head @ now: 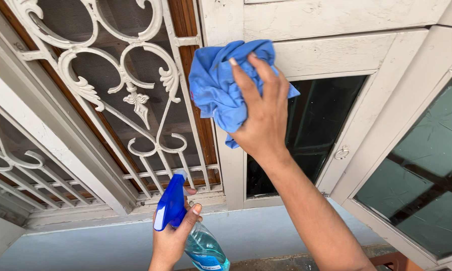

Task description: The person sprays cleaning liquid onto various glass panes of a window and wipes them with a blue cloth.

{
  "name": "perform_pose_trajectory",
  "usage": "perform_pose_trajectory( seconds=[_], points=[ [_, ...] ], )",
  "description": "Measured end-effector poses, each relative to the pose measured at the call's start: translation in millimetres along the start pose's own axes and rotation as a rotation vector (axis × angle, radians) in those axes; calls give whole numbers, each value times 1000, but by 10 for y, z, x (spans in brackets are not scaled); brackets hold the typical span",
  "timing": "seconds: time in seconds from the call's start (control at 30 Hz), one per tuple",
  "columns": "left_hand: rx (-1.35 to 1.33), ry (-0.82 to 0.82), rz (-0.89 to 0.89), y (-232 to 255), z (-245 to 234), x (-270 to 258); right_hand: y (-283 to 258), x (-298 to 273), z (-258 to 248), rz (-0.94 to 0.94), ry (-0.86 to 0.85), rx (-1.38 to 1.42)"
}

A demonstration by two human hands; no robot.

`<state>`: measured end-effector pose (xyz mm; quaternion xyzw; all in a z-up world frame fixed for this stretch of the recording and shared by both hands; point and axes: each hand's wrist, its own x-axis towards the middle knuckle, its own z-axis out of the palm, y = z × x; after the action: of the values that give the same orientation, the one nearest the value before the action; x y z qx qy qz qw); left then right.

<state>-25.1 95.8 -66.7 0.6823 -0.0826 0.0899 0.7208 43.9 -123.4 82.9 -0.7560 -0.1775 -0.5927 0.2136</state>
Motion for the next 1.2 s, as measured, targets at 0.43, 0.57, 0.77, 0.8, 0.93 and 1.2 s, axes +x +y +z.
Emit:
perform_pose_trajectory(
  seconds=[0.43,0.57,0.77,0.8,0.93,1.2],
  points=[
    [-12,48,-148,-440,-51,69,433,-2337,758,-123,-215,-251],
    [9,-15,-151,-497,15,85,647,-3378,839,-123,-420,-178],
    [94,-65,-231,-380,43,32,993,-4581,701,-139,-1189,-238],
    [98,-86,-229,-379,27,21,1005,-4701,641,-134,-1189,-237],
    [272,-122,-9,-455,-26,-86,1091,-5017,16,901,-1619,-158],
    [207,-87,-104,-519,103,-43,1098,-4854,-401,1356,-1219,-289]
  ],
)
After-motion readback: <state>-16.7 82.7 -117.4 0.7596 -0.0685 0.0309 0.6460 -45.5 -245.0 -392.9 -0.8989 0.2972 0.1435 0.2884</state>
